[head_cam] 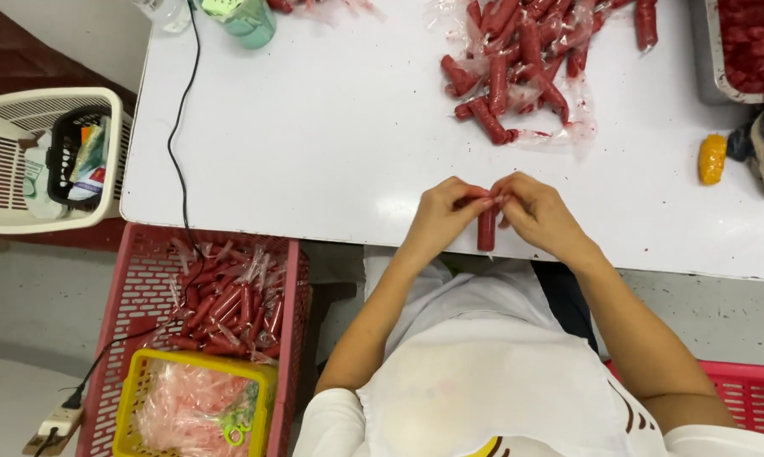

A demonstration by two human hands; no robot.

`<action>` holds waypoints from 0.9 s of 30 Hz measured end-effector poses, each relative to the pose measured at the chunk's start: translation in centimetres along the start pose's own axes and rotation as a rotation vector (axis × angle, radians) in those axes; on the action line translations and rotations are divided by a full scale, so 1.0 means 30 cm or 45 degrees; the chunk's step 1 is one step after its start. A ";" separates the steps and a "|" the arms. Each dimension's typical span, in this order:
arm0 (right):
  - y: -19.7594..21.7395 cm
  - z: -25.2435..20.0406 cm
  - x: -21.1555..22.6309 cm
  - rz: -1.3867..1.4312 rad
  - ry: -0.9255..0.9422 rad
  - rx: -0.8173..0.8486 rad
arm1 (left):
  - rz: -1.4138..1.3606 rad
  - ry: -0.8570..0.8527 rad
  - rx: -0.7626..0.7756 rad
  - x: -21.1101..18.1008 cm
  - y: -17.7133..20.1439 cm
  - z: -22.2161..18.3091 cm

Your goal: The person picks up individual sausages from a pile on a white table and places them into small clear plastic bags. They then tie the bags closed by hand and place the packaged sausages into a red basket. The process is repeated continuously throughout the video.

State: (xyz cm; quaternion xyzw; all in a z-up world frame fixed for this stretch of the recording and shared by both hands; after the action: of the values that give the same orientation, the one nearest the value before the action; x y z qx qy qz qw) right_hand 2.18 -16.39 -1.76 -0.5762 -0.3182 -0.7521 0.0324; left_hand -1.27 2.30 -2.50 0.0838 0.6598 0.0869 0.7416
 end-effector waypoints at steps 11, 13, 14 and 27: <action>0.021 -0.032 -0.111 0.305 -0.061 -0.130 | 0.366 -0.449 0.049 -0.015 -0.107 0.024; 0.020 -0.022 -0.087 0.317 -0.070 -0.092 | 0.252 -0.379 0.019 -0.014 -0.106 0.021; 0.018 -0.018 -0.050 0.329 -0.038 -0.068 | 0.232 -0.395 -0.055 -0.009 -0.103 0.015; -0.102 0.044 -0.083 -0.152 0.180 -0.146 | 0.464 -0.467 -0.181 -0.012 -0.021 -0.030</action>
State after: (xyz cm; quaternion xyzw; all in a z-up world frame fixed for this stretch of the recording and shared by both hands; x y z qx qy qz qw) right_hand 2.86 -14.06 -5.14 -0.5026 -0.3052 -0.8085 -0.0232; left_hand -2.18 1.60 -2.42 0.1633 0.4807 0.2484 0.8250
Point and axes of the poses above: each hand's wrist, its own z-axis towards the middle knuckle, its own y-axis out of the back of the hand, x = y × z, the point moved 2 cm from there along z, towards the middle knuckle, and after that the axes turned 3 degrees about -z, right-handed, at the moved point
